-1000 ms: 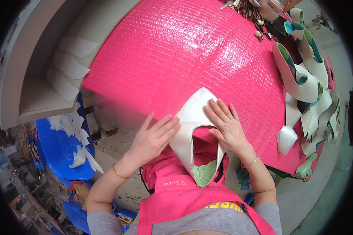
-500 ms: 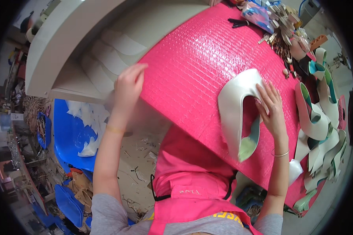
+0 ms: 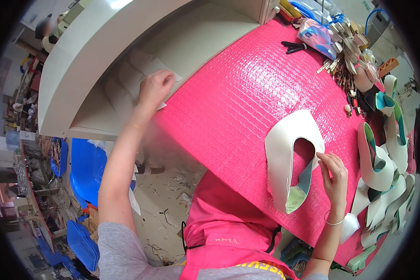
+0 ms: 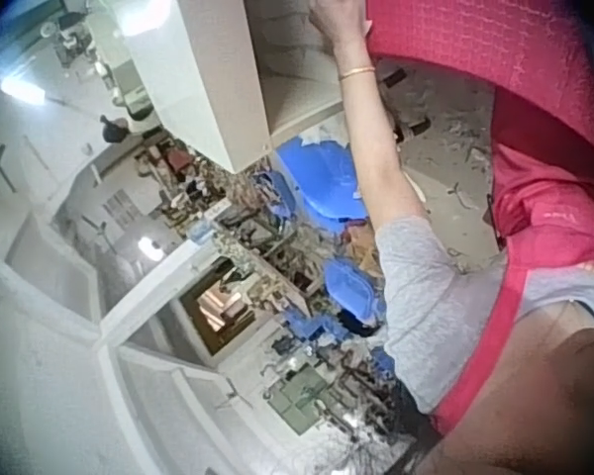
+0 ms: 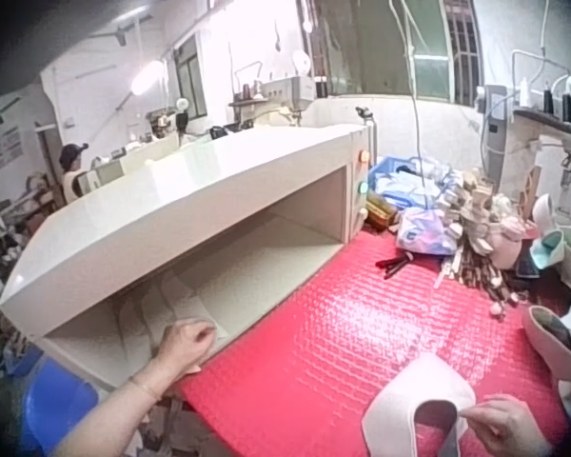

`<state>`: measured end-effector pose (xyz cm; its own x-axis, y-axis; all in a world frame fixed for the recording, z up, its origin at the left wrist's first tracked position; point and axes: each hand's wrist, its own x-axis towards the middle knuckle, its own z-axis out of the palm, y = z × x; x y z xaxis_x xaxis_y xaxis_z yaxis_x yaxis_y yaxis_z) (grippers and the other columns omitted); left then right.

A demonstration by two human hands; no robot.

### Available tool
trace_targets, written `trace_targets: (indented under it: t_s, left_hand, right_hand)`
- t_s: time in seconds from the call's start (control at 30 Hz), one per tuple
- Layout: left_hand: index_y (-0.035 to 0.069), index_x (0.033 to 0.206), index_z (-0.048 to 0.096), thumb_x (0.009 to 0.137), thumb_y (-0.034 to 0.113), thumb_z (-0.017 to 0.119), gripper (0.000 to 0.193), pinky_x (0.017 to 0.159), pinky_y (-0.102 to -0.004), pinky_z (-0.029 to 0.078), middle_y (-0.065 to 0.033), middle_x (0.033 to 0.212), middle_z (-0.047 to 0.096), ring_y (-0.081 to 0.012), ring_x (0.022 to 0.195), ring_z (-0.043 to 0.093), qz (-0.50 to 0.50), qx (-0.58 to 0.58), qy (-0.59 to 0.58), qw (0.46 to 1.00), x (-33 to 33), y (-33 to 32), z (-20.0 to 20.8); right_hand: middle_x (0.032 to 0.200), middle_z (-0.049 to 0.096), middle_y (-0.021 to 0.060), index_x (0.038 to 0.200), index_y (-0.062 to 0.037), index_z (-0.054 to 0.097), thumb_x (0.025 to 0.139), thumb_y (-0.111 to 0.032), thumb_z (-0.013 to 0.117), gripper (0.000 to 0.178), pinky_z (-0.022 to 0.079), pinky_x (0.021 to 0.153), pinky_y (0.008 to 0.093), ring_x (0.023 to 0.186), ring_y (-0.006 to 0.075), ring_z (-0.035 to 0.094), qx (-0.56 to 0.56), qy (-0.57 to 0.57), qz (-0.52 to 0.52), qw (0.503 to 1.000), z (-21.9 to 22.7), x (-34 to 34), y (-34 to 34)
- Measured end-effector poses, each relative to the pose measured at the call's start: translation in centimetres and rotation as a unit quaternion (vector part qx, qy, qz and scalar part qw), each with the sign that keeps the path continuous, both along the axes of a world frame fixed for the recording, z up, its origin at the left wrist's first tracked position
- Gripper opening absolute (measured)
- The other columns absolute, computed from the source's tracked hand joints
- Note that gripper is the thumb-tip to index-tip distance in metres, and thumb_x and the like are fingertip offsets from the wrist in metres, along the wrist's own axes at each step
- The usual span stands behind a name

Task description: The worker is manually attaching a white lining component to a green shoe upper.

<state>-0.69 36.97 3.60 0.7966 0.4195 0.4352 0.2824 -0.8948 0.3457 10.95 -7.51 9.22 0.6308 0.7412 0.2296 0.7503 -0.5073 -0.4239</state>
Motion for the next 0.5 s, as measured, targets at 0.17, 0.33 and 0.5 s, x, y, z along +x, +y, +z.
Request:
trace_targets:
  t_s: [0.17,0.33,0.5]
  left_hand:
    - [0.007,0.081,0.060,0.074,0.009,0.059,0.007,0.063,-0.0341,0.048,-0.0095,0.085,0.061,-0.0280,0.073,0.060,-0.103,0.148,-0.039,0.983,0.0,0.8,-1.4]
    - [0.006,0.086,0.054,0.075,0.006,0.057,0.011,0.059,-0.0361,0.048,-0.0104,0.077,0.058,-0.0289,0.071,0.059,0.020,0.161,-0.073,0.984,0.4,1.0,0.0]
    - [0.008,0.084,0.050,0.075,0.007,0.056,0.011,0.053,-0.0374,0.046,-0.0123,0.069,0.055,-0.0299,0.065,0.058,0.008,0.101,-0.144,0.984,1.6,-0.6,4.6]
  right_hand:
    - [0.082,0.061,0.0118,0.091,-0.0009,0.060,0.075,0.002,0.055,0.017,0.045,0.081,0.0379,0.076,0.0263,0.059,-0.001,-0.001,0.042,0.999,0.3,0.3,1.5]
    - [0.079,0.061,0.0124,0.091,-0.0013,0.060,0.074,0.002,0.057,0.018,0.045,0.078,0.0359,0.075,0.0262,0.059,0.027,-0.078,0.076,0.994,1.7,0.0,2.8]
    - [0.088,0.062,0.0117,0.104,-0.0007,0.056,0.083,-0.009,0.053,0.023,0.045,0.076,0.0323,0.080,0.0227,0.059,0.116,0.260,0.087,0.955,3.1,-0.3,6.5]
